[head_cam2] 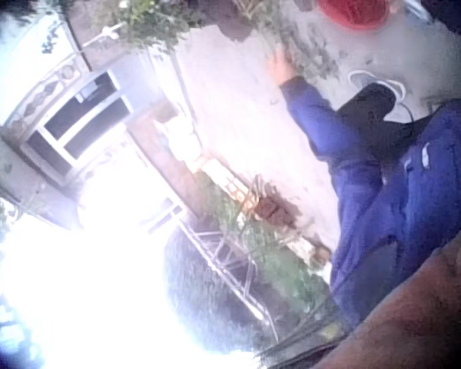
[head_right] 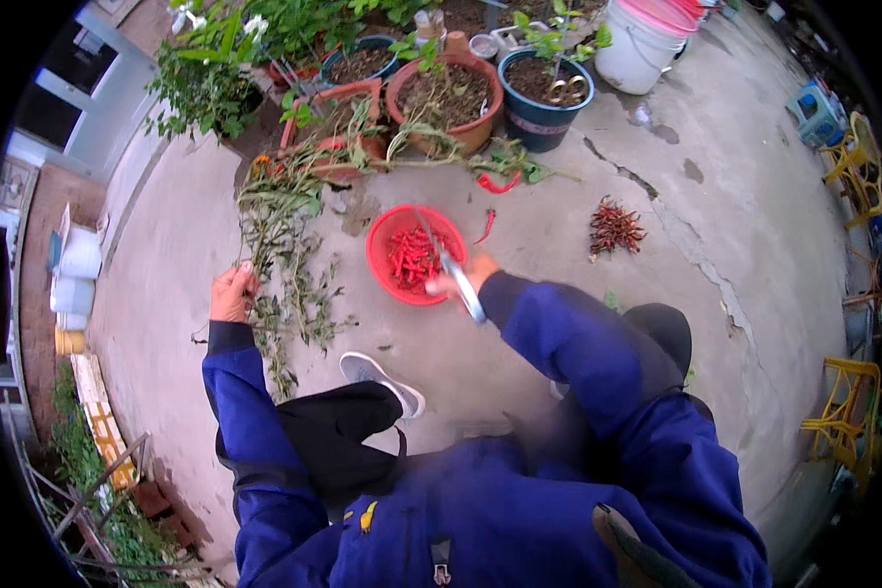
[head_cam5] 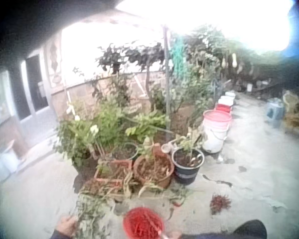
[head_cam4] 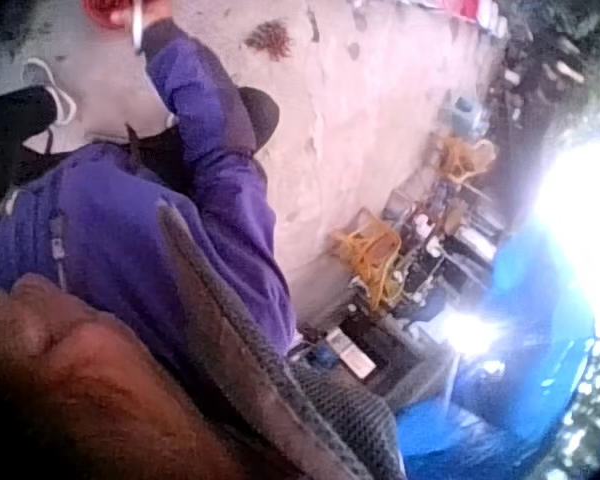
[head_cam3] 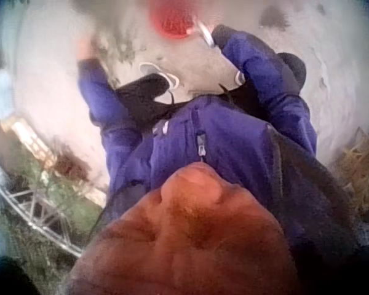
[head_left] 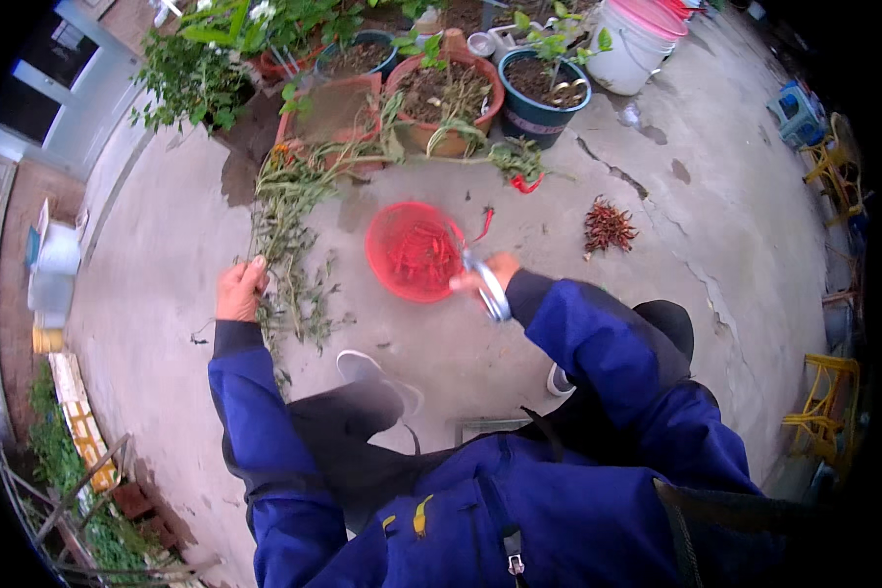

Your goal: The person sits on a stool in a patio area and uses scissors to trim red chilies from dried stems. They place the cut chilies into a red plastic basket. Later, they handle dried chilies by hand, removing stems and placing them into the basket.

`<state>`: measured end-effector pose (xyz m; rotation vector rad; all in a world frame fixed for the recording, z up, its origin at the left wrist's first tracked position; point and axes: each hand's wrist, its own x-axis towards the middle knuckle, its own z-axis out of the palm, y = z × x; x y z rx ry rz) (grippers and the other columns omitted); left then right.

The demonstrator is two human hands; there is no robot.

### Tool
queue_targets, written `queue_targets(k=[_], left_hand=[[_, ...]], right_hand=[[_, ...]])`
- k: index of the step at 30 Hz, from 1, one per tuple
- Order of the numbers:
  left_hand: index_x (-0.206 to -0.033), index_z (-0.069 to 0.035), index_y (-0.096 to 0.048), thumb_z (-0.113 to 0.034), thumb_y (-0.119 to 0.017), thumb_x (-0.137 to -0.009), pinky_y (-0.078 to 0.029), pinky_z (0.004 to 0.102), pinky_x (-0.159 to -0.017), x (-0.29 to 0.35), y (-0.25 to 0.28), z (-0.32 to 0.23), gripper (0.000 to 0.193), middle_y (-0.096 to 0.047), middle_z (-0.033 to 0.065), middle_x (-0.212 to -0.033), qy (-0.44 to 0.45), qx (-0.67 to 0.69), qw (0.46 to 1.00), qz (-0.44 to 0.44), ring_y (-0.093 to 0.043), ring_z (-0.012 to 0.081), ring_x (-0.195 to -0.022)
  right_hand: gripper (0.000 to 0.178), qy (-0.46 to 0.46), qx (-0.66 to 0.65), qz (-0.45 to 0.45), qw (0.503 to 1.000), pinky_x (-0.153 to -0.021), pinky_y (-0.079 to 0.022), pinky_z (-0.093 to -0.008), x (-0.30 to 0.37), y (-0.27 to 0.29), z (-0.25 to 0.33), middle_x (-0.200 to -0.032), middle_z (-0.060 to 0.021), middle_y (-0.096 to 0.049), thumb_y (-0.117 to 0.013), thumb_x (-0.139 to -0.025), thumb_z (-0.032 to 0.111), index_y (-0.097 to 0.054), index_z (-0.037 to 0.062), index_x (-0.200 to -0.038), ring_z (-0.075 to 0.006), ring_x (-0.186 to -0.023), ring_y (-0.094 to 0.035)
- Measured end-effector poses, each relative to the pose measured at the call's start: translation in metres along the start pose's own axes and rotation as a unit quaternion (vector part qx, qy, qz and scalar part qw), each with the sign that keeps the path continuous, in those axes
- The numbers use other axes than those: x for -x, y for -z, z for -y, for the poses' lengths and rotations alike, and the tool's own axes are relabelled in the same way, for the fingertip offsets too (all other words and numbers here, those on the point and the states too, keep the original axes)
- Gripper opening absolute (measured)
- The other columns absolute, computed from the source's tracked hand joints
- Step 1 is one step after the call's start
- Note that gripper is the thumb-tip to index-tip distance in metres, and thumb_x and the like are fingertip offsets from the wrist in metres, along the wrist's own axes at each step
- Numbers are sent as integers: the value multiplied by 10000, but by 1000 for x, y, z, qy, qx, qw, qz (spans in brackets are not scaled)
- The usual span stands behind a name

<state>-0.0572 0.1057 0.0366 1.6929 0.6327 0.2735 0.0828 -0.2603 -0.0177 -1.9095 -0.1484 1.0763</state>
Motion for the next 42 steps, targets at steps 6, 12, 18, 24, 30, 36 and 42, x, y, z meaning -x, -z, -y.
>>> queue_targets(k=[6,12,18,24,30,36,42], left_hand=[[-565,-64,-496,-238,-620,-838,-270,227,-447,0,16,10,347,-477,1,-541,-61,36,996,55,-396,76,-485],[-550,-59,-458,-211,-594,-848,-276,248,-456,20,78,35,361,-442,16,-528,-65,79,994,23,-374,102,-475],[-544,-65,-461,-213,-618,-834,-247,256,-404,44,120,59,362,-419,1,-491,-42,47,994,-86,-348,96,-421],[-550,-72,-479,-206,-634,-826,-263,257,-414,55,126,92,344,-442,0,-500,-56,108,984,-131,-365,90,-432],[-532,-62,-508,-224,-653,-811,-284,243,-439,52,117,96,354,-467,-1,-509,-70,65,987,-132,-389,83,-454],[-537,-53,-543,-268,-665,-806,-289,231,-441,47,104,91,365,-481,-16,-506,-67,-9,991,-112,-393,68,-461],[-525,-56,-506,-288,-653,-816,-294,264,-422,50,96,78,400,-478,17,-485,-57,-30,993,-98,-398,103,-428]], right_hand=[[455,118,208,12,971,-473,-477,-279,41,10,-61,-509,-51,-593,-702,-681,493,-631,45,-651,-145,-453,-587],[290,135,-110,-23,984,-414,-429,-284,124,7,-73,-520,-58,-559,-711,-731,280,-585,26,-668,-144,-441,-547],[301,144,-127,-7,981,-431,-430,-287,165,-4,-31,-518,-53,-556,-698,-736,290,-594,13,-682,-136,-468,-555],[377,197,352,-272,874,-674,-494,-436,164,1,31,-735,-182,-629,-613,-730,394,-633,34,-838,-350,-725,-619],[307,171,457,-253,835,-742,-488,-441,156,19,68,-840,-188,-636,-568,-742,327,-640,54,-861,-339,-816,-619],[297,199,495,-293,793,-712,-488,-426,139,20,71,-781,-182,-639,-589,-735,308,-646,32,-828,-329,-790,-625],[297,182,519,-285,785,-692,-493,-423,136,29,71,-762,-177,-638,-590,-729,317,-660,38,-803,-331,-773,-627]])
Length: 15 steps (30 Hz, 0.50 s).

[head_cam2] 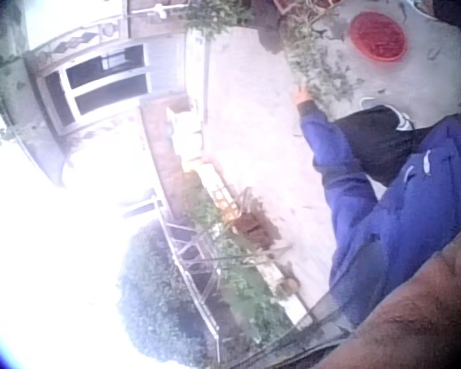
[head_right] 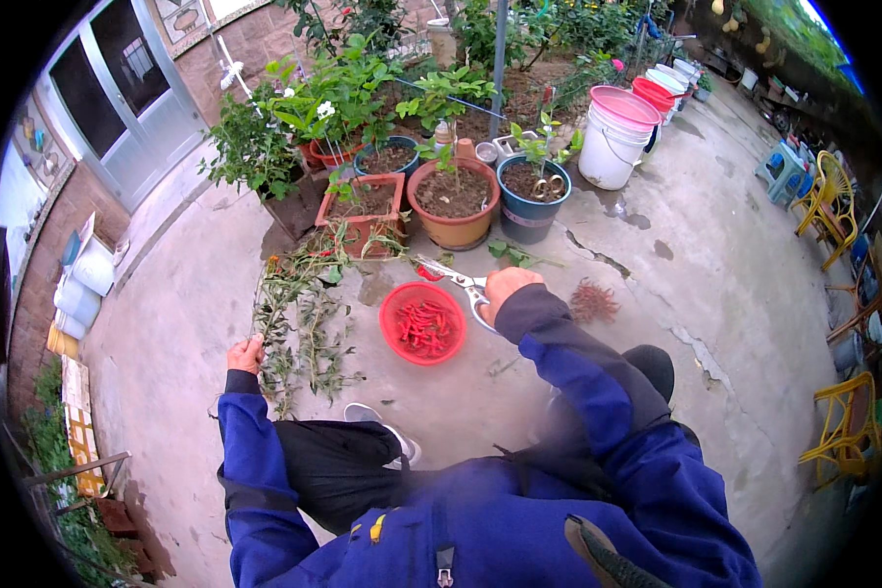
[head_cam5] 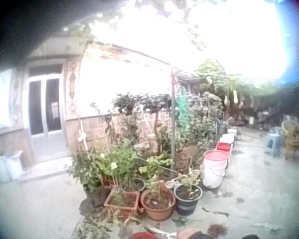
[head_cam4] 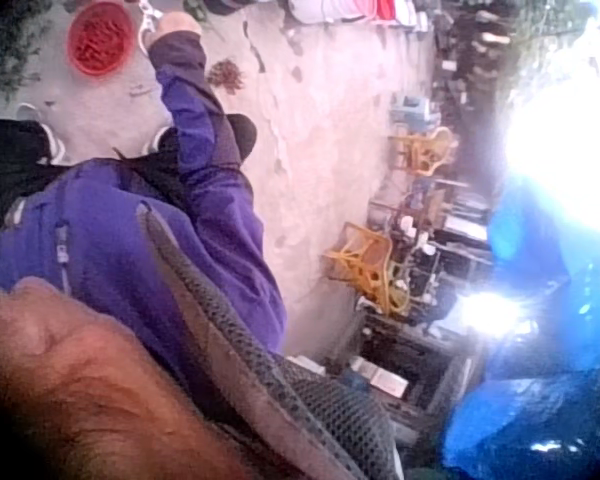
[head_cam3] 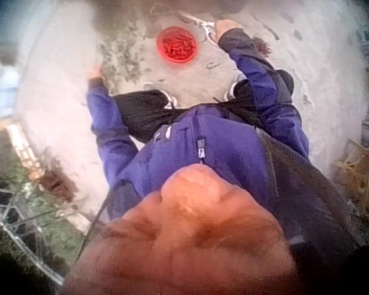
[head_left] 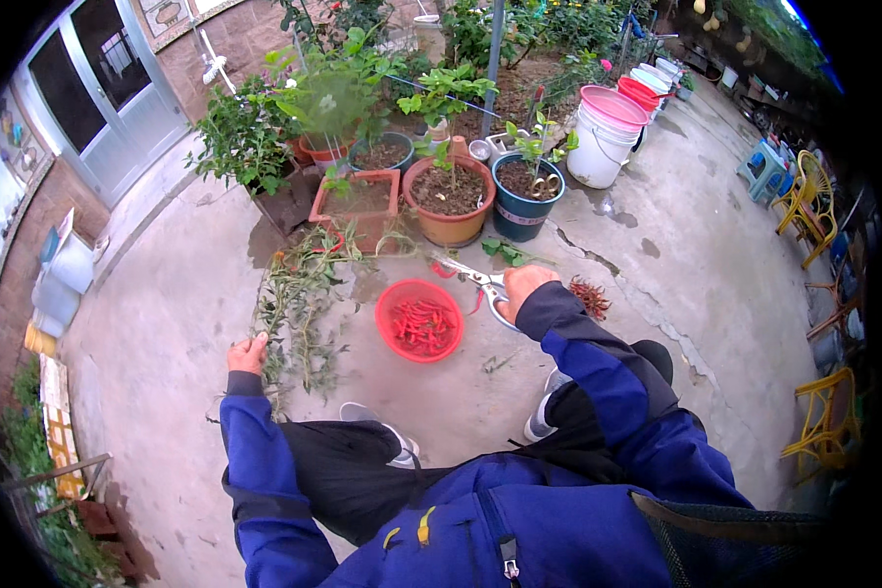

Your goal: The person sits on a stool in a patio area and uses scissors to trim red chilies from dried stems. They place the cut chilies into a red plastic basket. Later, they handle dried chilies by hand, removing stems and placing them into the basket.

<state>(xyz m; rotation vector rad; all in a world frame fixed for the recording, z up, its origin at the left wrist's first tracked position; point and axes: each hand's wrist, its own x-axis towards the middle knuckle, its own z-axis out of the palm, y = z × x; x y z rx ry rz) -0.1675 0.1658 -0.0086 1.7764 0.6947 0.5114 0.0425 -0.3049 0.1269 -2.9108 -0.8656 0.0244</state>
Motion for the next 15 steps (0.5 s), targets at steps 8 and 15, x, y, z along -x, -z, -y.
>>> queue_targets(k=[8,15], left_hand=[[-516,-36,-527,-249,-684,-787,-300,242,-437,-3,-5,0,379,-495,4,-498,-18,1,1000,4,-399,68,-452],[-523,-46,-538,-243,-679,-796,-294,232,-444,5,-14,-13,365,-497,-10,-502,-30,-23,999,8,-390,56,-459]], right_hand=[[292,14,12,-4,1000,-697,-497,-418,0,-11,-1,-753,-184,-635,-600,-721,319,-670,46,-798,-333,-765,-629],[285,-9,-1,22,1000,-708,-497,-419,-4,-15,-7,-777,-183,-638,-607,-726,316,-677,53,-809,-333,-785,-629]])
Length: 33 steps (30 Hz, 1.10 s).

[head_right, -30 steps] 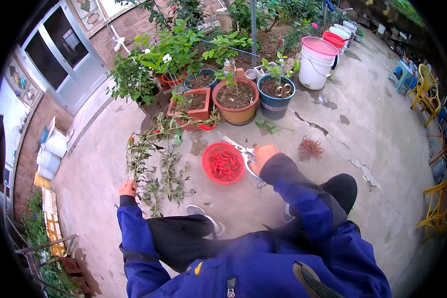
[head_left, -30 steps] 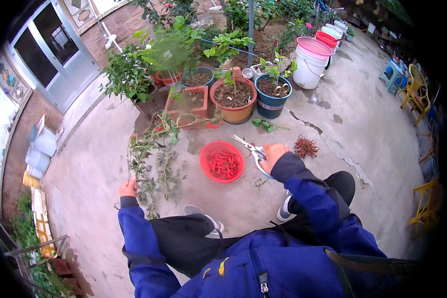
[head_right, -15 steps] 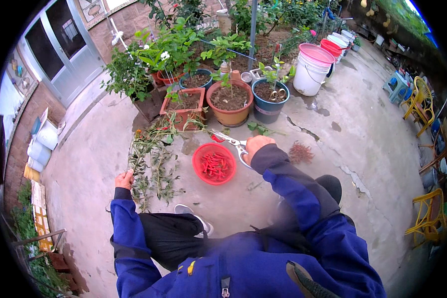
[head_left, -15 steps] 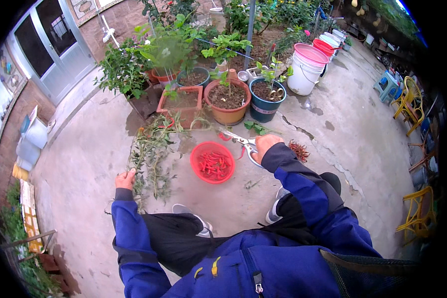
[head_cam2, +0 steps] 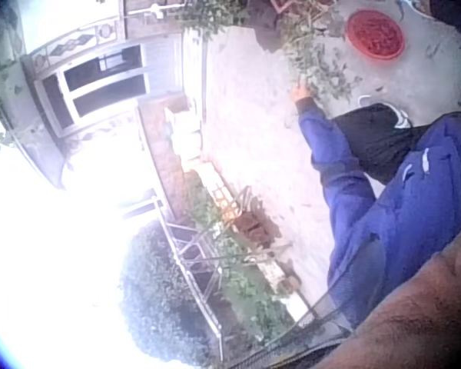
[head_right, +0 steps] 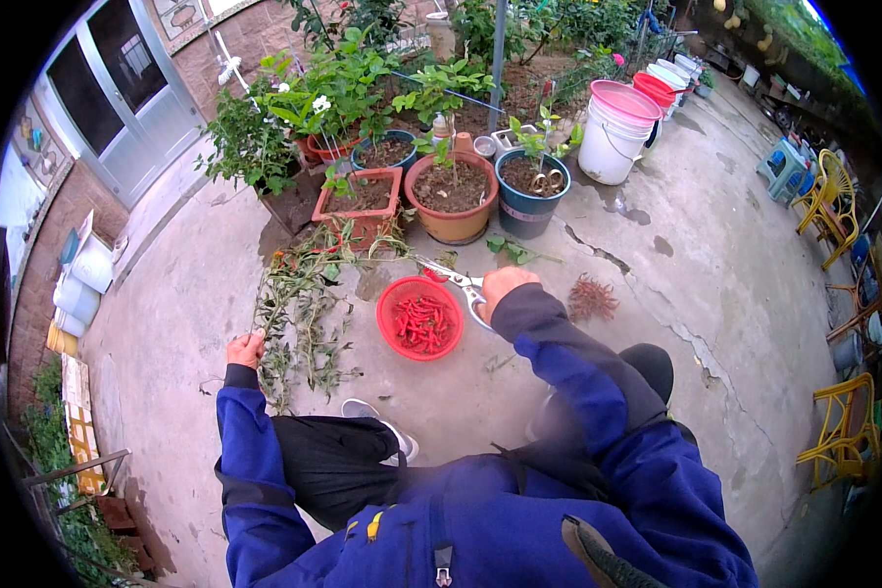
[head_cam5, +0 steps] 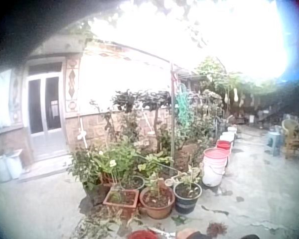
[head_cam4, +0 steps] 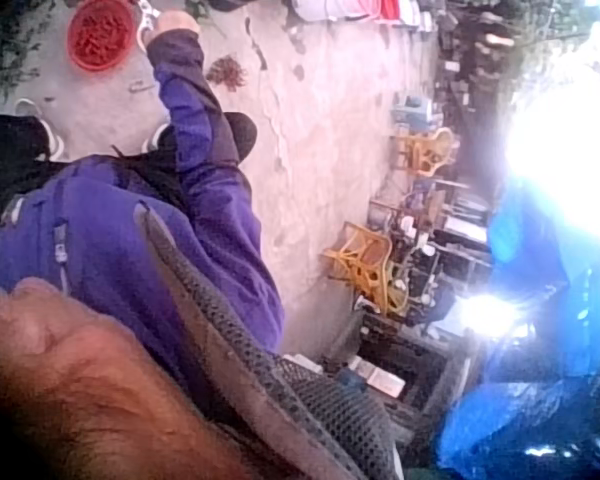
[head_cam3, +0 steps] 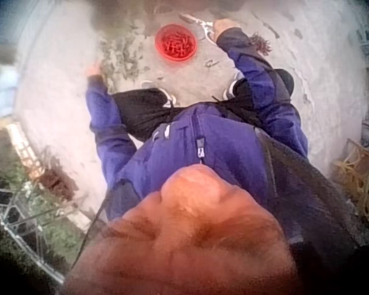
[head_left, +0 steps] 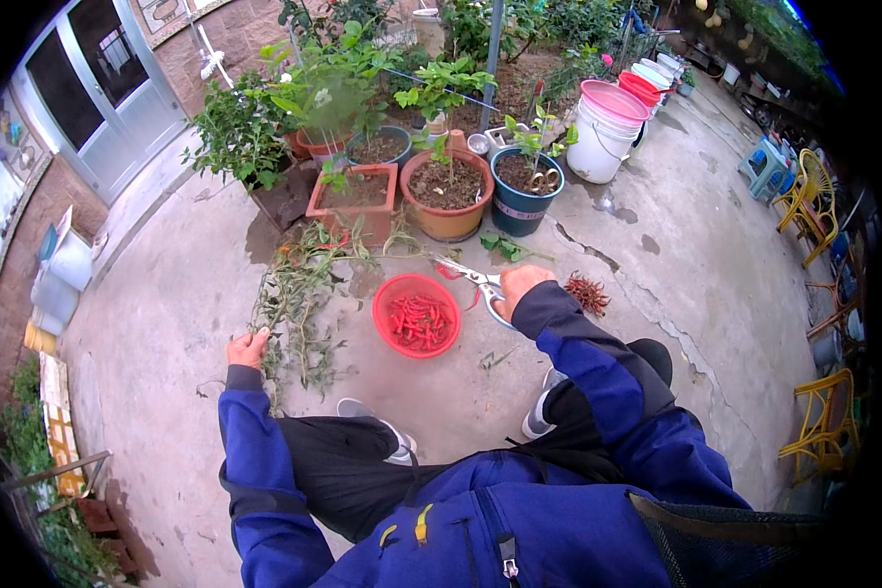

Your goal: The person sits on a stool in a patio area and uses scissors to trim red chilies from dried stems. They place the cut chilies into a red plastic basket. Later, they handle dried chilies by hand, removing stems and placing them into the basket.

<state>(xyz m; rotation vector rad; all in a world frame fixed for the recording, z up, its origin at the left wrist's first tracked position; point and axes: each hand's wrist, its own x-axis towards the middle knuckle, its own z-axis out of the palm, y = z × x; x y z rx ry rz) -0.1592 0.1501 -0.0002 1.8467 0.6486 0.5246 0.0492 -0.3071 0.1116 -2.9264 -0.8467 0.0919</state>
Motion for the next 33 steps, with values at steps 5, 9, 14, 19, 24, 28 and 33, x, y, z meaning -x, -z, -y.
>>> queue_targets(k=[5,9,14,19,24,28,33], left_hand=[[-522,-61,-534,-236,-680,-798,-284,230,-444,1,0,-3,358,-491,-20,-504,5,17,1000,10,-380,51,-460],[-509,-67,-516,-230,-678,-798,-279,229,-442,4,-5,-9,370,-484,-24,-503,19,23,999,16,-376,49,-461],[-504,-59,-511,-239,-682,-791,-285,239,-436,4,-2,-8,379,-482,-18,-499,7,5,1000,15,-378,53,-458],[-504,-36,-519,-282,-699,-768,-300,249,-432,-1,1,4,404,-480,-5,-490,1,-43,999,-5,-385,64,-452],[-499,-27,-522,-308,-710,-753,-302,257,-422,2,11,8,422,-474,2,-471,9,-82,997,-11,-387,65,-444],[-503,-15,-536,-329,-720,-735,-300,266,-418,-1,14,13,432,-468,0,-460,7,-113,993,-28,-383,66,-441],[-512,-6,-537,-370,-724,-710,-302,299,-429,-3,4,9,455,-422,11,-448,-5,-188,980,-61,-351,83,-453]], right_hand=[[290,-6,9,9,1000,-718,-499,-416,-1,4,1,-790,-183,-640,-607,-731,327,-681,62,-822,-332,-794,-629],[314,-16,3,21,1000,-726,-499,-417,-3,3,0,-803,-187,-640,-600,-734,346,-679,56,-824,-335,-797,-628],[349,-20,6,27,999,-726,-497,-423,-12,-7,7,-818,-195,-638,-582,-747,371,-674,42,-816,-345,-807,-624],[346,-5,21,57,998,-725,-503,-408,-28,-23,12,-827,-193,-642,-584,-747,363,-677,43,-839,-332,-817,-629],[267,-14,36,102,994,-768,-507,-384,-38,-22,33,-892,-145,-659,-590,-736,284,-686,86,-888,-287,-890,-633],[252,1,48,113,992,-777,-508,-389,-48,-27,38,-912,-149,-657,-570,-734,244,-687,89,-896,-292,-897,-633],[260,-2,42,115,992,-796,-504,-398,-64,-50,31,-925,-160,-652,-567,-728,226,-686,90,-916,-302,-908,-629]])
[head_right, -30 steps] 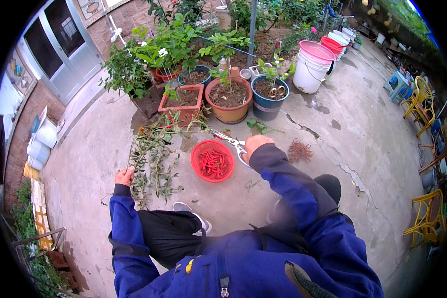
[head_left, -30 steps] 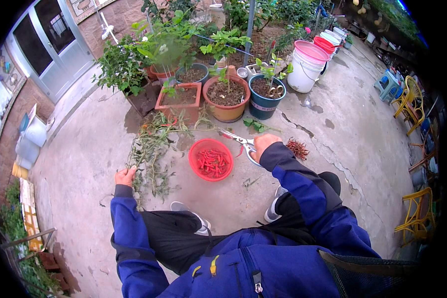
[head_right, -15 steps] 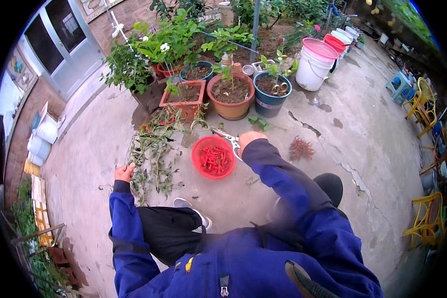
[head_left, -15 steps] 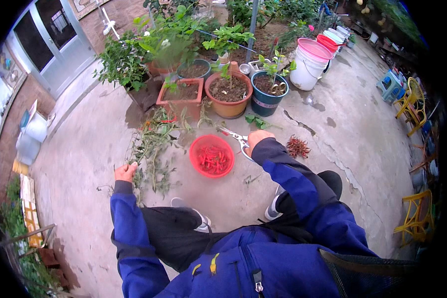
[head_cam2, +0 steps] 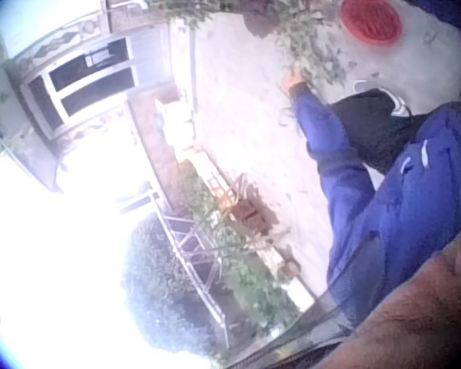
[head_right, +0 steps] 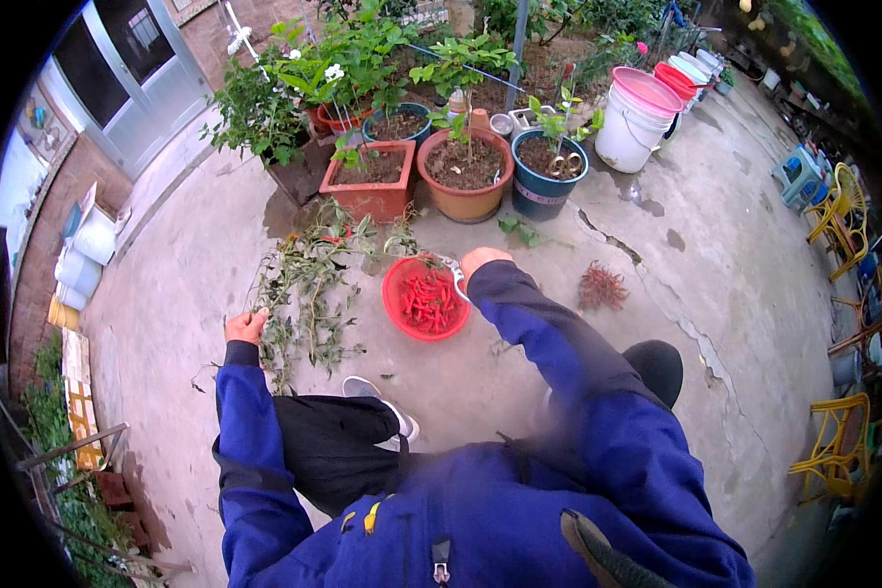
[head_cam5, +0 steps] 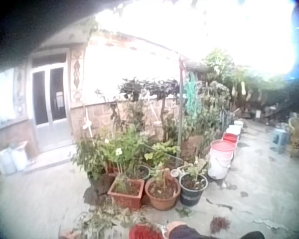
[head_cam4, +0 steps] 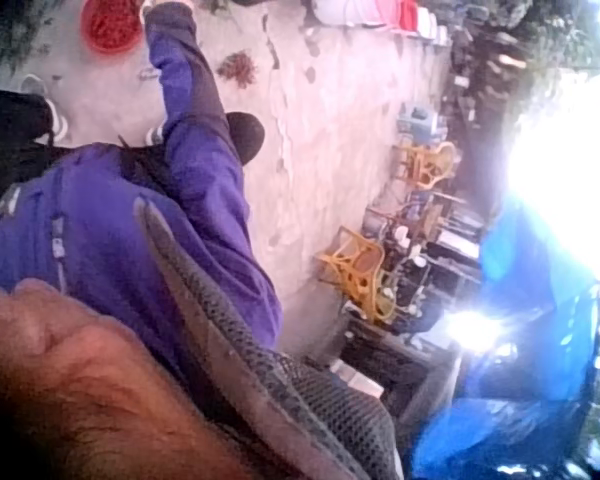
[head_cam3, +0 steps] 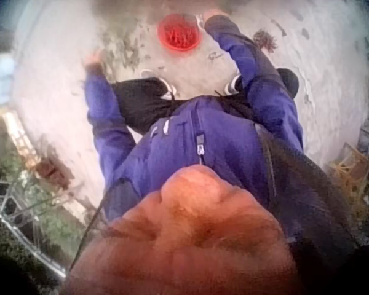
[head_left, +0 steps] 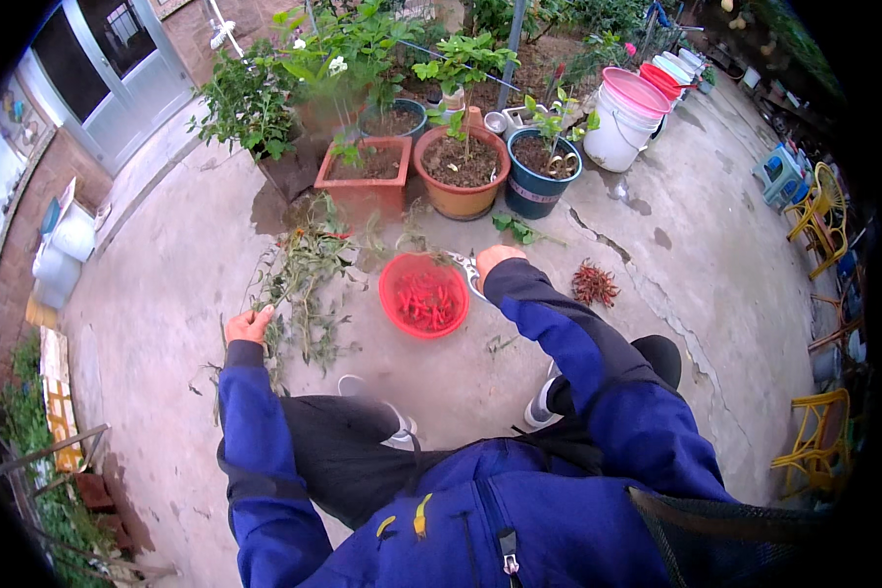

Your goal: The person sits on a stool in a patio area and uses scissors to trim red chilies from dried stems. They place the cut chilies into a red plastic basket. Later, they handle dried chilies by hand, removing stems and placing them into the basket.

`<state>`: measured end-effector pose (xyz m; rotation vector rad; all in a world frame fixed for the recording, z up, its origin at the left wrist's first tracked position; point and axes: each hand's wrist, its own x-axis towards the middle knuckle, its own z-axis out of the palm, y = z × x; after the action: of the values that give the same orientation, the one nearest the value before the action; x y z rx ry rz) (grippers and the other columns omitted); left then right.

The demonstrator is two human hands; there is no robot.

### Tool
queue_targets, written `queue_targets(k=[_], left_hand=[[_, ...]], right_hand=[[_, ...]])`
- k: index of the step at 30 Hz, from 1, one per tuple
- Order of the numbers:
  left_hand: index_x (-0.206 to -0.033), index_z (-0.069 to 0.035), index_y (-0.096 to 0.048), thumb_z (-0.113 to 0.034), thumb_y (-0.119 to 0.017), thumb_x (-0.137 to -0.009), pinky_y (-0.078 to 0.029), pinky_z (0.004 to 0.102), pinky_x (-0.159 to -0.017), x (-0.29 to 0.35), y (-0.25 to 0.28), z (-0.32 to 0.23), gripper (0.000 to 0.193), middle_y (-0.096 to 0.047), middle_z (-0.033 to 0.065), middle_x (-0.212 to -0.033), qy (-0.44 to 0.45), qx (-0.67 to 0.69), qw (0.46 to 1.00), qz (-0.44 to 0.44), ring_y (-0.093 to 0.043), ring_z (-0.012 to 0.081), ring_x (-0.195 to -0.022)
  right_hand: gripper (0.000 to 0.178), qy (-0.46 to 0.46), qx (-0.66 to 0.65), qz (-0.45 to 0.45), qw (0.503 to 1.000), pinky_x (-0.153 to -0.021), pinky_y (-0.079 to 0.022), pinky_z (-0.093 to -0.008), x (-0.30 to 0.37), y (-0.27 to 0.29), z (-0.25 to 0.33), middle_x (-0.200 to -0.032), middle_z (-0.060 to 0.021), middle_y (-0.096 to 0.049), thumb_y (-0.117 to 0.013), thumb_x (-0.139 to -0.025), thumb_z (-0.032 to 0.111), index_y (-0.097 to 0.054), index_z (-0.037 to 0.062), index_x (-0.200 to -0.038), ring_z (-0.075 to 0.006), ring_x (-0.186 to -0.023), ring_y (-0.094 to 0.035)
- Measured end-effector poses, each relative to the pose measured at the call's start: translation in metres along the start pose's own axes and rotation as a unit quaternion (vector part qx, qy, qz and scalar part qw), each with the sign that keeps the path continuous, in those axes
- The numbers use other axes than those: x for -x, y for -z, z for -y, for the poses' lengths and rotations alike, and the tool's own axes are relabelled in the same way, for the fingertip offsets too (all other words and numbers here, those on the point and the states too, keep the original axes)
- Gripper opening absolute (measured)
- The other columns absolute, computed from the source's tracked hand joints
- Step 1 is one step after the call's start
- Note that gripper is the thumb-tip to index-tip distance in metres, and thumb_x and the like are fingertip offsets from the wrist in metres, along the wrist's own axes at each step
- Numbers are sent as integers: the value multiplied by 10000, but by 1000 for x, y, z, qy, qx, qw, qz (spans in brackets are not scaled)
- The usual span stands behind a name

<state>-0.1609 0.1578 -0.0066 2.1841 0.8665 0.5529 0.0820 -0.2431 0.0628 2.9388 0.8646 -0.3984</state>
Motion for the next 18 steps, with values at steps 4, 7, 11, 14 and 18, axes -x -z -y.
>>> queue_targets(k=[4,7,11,14,18], left_hand=[[-526,-9,-570,-352,-706,-732,-278,278,-426,-3,0,17,422,-432,-16,-455,-15,-58,998,-32,-335,60,-461],[-520,-24,-562,-314,-716,-737,-261,275,-425,1,-2,5,394,-429,-32,-465,-14,-106,993,-53,-326,59,-468],[-495,-5,-517,-371,-716,-727,-300,290,-425,-12,-4,29,477,-446,3,-446,16,49,997,-55,-349,79,-442],[-490,-33,-497,-247,-717,-757,-299,251,-421,-7,5,23,407,-468,-6,-474,3,144,988,-61,-367,59,-461],[-709,34,-622,-158,-680,-778,-393,231,-541,6,-2,-24,212,-560,7,-595,-75,159,984,-4,-465,55,-574]], right_hand=[[308,-45,-49,-15,998,-782,-502,-404,-10,-14,-6,-911,-186,-646,-598,-738,299,-675,51,-903,-332,-877,-629],[338,-101,-108,-33,988,-767,-502,-414,-5,-33,-22,-893,-193,-644,-622,-727,344,-676,49,-883,-339,-861,-628],[486,-147,-173,-25,974,-772,-488,-423,2,-67,-50,-853,-208,-637,-654,-662,486,-675,43,-861,-348,-839,-626],[649,-79,-225,-20,971,-708,-484,-418,6,-93,-68,-753,-212,-631,-620,-608,651,-683,40,-816,-348,-755,-626],[484,-65,-356,-91,928,-502,-480,-314,32,-100,-85,-522,-93,-575,-713,-646,488,-634,13,-684,-177,-472,-583]])
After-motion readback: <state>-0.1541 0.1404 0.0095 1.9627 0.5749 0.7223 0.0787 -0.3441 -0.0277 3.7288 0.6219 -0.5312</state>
